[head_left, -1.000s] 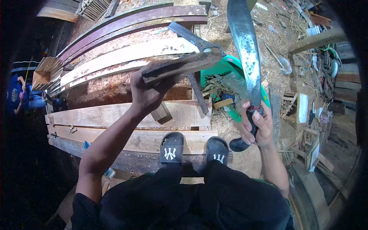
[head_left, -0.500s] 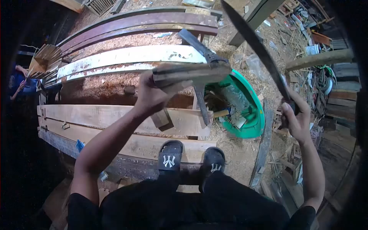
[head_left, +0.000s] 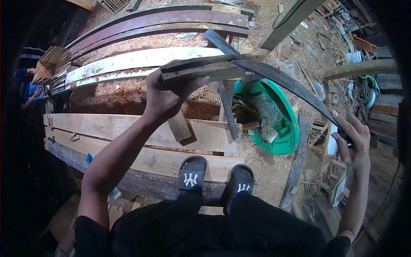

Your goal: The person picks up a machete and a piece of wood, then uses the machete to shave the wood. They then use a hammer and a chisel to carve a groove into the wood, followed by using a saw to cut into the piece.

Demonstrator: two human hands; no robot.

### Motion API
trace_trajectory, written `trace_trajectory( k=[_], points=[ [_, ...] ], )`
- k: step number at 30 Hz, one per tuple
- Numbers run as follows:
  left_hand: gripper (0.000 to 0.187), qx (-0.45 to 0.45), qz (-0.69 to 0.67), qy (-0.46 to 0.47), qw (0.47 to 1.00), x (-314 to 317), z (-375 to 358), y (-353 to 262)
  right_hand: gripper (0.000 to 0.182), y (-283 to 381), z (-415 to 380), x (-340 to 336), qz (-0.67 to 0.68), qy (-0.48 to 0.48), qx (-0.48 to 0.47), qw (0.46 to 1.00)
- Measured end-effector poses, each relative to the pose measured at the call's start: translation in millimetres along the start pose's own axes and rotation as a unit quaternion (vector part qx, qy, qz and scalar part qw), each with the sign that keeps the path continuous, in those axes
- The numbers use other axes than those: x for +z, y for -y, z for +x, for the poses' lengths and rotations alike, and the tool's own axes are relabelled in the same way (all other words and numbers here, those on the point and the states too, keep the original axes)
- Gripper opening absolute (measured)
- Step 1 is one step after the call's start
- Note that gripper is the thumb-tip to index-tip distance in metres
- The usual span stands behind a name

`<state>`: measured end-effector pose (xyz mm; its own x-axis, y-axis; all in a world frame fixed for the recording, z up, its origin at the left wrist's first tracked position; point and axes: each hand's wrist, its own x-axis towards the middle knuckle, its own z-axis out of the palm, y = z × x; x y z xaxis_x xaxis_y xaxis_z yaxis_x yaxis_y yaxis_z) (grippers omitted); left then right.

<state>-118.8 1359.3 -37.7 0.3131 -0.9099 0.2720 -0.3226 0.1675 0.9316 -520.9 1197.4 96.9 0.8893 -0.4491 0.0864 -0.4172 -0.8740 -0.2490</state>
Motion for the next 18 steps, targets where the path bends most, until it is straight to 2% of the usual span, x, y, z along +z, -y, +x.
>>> trace_trajectory(
  k=[9, 12, 16, 18],
  points=[
    [0.032, 0.016, 0.015, -0.031, 0.999, -0.3, -3.8, -1.0, 0.055, 19.1, 7.4, 0.0, -0.049, 0.008, 0.026, 0.998],
    [0.033, 0.029, 0.026, -0.031, 0.999, -1.7, -3.8, -1.7, 0.052, 29.2, 10.2, -1.1, -0.028, 0.004, 0.028, 0.999],
    [0.034, 0.018, 0.022, -0.055, 0.998, -0.2, -3.1, -4.8, 0.050, 42.6, 8.5, 4.7, 0.025, 0.004, 0.080, 0.996],
    [0.035, 0.013, 0.049, -0.049, 0.998, -3.3, -3.3, -4.8, 0.041, 48.0, 11.7, -5.4, 0.100, 0.076, 0.144, 0.982]
  ],
)
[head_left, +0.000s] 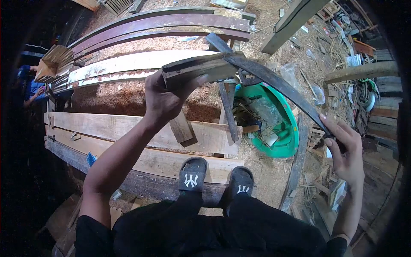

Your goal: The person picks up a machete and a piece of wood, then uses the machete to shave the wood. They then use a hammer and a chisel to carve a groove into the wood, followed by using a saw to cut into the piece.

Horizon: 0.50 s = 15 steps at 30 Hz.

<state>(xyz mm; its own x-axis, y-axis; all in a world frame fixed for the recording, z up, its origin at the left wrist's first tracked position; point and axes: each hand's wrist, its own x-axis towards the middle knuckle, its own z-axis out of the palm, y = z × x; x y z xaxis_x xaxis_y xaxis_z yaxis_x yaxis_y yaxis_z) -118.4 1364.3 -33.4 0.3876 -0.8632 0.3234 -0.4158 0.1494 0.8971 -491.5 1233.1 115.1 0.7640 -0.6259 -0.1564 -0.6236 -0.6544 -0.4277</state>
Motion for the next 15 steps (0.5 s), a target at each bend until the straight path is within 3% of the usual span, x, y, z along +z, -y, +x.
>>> trace_trajectory(
  k=[11, 13, 15],
  points=[
    [0.028, -0.023, -0.026, -0.072, 0.997, 10.3, -0.4, -4.4, 0.053, 11.5, -12.9, 71.7, -0.006, -0.144, -0.006, 0.990],
    [0.027, -0.027, -0.005, -0.083, 0.996, 15.5, 0.0, -4.3, 0.052, 16.8, -17.4, 83.3, -0.004, -0.134, 0.027, 0.991],
    [0.028, -0.057, -0.086, -0.082, 0.991, 23.5, 2.2, -6.3, 0.050, 23.1, -16.1, 97.5, -0.013, -0.126, 0.043, 0.991]
  ],
)
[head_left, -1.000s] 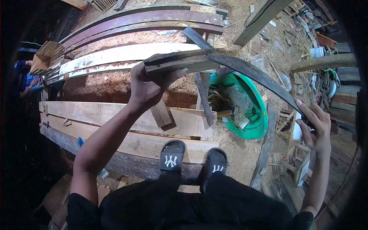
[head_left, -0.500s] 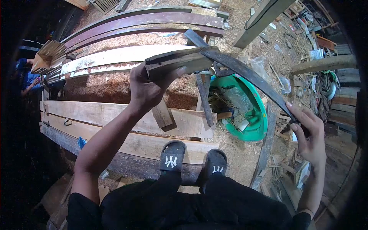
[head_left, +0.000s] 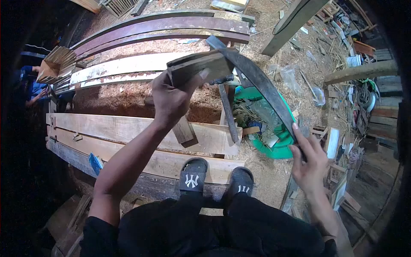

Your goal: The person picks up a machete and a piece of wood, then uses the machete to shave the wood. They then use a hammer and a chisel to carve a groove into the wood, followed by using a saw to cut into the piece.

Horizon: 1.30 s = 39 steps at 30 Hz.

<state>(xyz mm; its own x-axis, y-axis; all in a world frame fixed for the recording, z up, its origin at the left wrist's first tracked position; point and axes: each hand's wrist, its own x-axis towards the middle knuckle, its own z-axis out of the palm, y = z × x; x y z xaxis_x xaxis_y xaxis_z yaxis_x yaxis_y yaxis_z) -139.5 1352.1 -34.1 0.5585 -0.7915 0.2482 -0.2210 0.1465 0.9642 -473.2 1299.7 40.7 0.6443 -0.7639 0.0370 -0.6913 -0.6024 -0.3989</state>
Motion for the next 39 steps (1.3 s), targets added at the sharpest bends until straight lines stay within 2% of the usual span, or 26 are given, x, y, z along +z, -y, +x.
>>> trace_trajectory(
  k=[1, 2, 3, 4, 7, 8, 11, 15, 19, 25, 28, 31, 35, 39],
  points=[
    [0.028, 0.000, 0.000, 0.001, 1.000, 7.0, -4.3, -2.4, 0.050, -0.9, -0.6, 15.1, 0.013, -0.049, -0.005, 0.999],
    [0.030, 0.023, 0.095, 0.035, 0.995, 16.4, -12.3, -6.0, 0.050, -3.0, -0.6, 24.4, 0.025, -0.097, -0.010, 0.995],
    [0.032, 0.044, 0.188, 0.068, 0.979, 26.7, -19.5, -8.9, 0.050, -6.3, 0.6, 25.0, 0.024, -0.095, -0.008, 0.995],
    [0.035, -0.073, 0.110, 0.041, 0.990, 37.7, -22.9, 0.4, 0.048, -11.5, 4.3, 24.5, 0.056, -0.098, 0.003, 0.994],
    [0.033, -0.061, 0.054, 0.021, 0.996, 38.7, -15.3, 21.3, 0.040, -36.0, 12.8, 23.4, 0.119, -0.131, -0.014, 0.984],
    [0.031, 0.010, 0.054, 0.019, 0.998, 35.6, -12.3, 22.3, 0.039, -42.9, 13.5, 17.9, 0.111, -0.126, -0.026, 0.985],
    [0.029, -0.036, 0.086, 0.038, 0.995, 19.6, -4.4, 15.8, 0.039, -51.9, 5.3, -2.4, 0.090, -0.086, -0.033, 0.992],
    [0.027, 0.027, 0.077, 0.047, 0.996, 12.1, 3.1, 17.8, 0.043, -56.5, 5.7, -12.2, 0.047, -0.032, -0.064, 0.996],
    [0.026, 0.055, 0.090, 0.049, 0.993, 11.4, 1.8, 20.5, 0.044, -53.3, 9.1, -12.8, 0.047, -0.043, -0.075, 0.995],
    [0.027, 0.058, 0.069, 0.050, 0.995, 8.0, -0.5, 21.4, 0.043, -51.5, 11.3, -19.1, 0.021, -0.032, -0.078, 0.996],
    [0.030, 0.059, 0.130, 0.059, 0.988, 4.4, 0.2, 15.6, 0.043, -51.9, 10.5, -18.2, 0.031, -0.020, -0.059, 0.998],
    [0.031, 0.066, 0.114, 0.058, 0.990, 3.9, -0.6, 16.0, 0.044, -54.3, 8.6, -12.8, 0.073, -0.032, -0.075, 0.994],
    [0.029, 0.051, 0.094, 0.041, 0.993, 4.8, -2.5, 16.2, 0.047, -41.8, 2.6, -4.7, 0.051, -0.032, -0.052, 0.997],
    [0.026, 0.055, 0.136, 0.032, 0.989, 3.9, 1.7, 13.8, 0.051, -29.0, -5.8, 13.6, 0.074, -0.050, -0.021, 0.996]
  ],
)
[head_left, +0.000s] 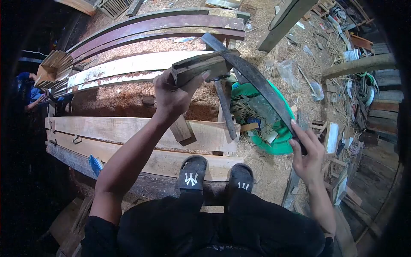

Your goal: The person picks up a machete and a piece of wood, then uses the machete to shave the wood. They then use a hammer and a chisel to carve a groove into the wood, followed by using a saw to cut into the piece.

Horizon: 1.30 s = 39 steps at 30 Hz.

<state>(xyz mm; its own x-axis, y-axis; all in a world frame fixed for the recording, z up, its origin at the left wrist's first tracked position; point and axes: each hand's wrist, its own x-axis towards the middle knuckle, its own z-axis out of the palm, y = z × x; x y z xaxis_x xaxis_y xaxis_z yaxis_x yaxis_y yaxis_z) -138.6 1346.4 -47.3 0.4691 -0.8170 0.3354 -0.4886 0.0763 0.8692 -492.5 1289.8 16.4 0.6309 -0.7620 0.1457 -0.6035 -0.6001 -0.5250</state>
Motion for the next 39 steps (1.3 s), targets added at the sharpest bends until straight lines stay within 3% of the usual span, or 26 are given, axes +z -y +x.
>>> trace_trajectory(
  k=[14, 16, 17, 19, 20, 22, 23, 24, 26, 31, 39],
  points=[
    [0.021, -0.011, -0.044, -0.027, 0.999, 15.0, -1.9, -6.8, 0.047, 33.5, -15.2, 42.1, 0.039, -0.011, 0.084, 0.996],
    [0.024, 0.132, 0.058, 0.043, 0.989, 35.8, -22.3, -23.6, 0.046, 27.8, 0.6, 54.7, 0.137, -0.101, 0.081, 0.982],
    [0.024, 0.131, 0.059, 0.047, 0.988, 44.2, -25.5, -26.6, 0.042, 27.2, 8.5, 47.5, 0.134, -0.080, 0.120, 0.980],
    [0.031, -0.090, 0.004, 0.014, 0.996, 56.0, -19.5, -22.1, 0.041, 21.3, 6.7, 54.1, 0.208, -0.106, 0.144, 0.961],
    [0.031, -0.093, 0.003, 0.010, 0.996, 54.6, -17.6, -12.8, 0.040, 19.7, 3.7, 55.0, 0.276, -0.118, 0.169, 0.939],
    [0.038, 0.047, -0.231, -0.010, 0.972, 42.8, -5.7, -0.5, 0.042, 19.7, -5.0, 48.2, 0.296, -0.090, 0.188, 0.932],
    [0.041, 0.203, 0.008, -0.013, 0.979, 23.9, -0.3, -2.2, 0.044, 17.6, -12.2, 46.1, 0.343, -0.064, 0.207, 0.914],
    [0.041, 0.204, 0.006, -0.009, 0.979, 17.8, 3.5, -2.7, 0.047, 15.6, -16.6, 45.4, 0.391, -0.041, 0.226, 0.891],
    [0.040, 0.297, 0.086, -0.050, 0.950, 10.1, 8.7, -0.7, 0.049, 13.4, -20.6, 47.3, 0.426, -0.029, 0.230, 0.874],
    [0.037, 0.333, 0.112, -0.054, 0.935, 1.2, 6.5, 3.7, 0.042, 15.3, -26.2, 48.4, 0.521, -0.011, 0.255, 0.815],
    [0.039, 0.370, 0.129, -0.021, 0.920, -0.4, 3.6, -0.2, 0.047, 8.5, -32.8, 48.4, 0.498, 0.022, 0.240, 0.833]
  ],
)
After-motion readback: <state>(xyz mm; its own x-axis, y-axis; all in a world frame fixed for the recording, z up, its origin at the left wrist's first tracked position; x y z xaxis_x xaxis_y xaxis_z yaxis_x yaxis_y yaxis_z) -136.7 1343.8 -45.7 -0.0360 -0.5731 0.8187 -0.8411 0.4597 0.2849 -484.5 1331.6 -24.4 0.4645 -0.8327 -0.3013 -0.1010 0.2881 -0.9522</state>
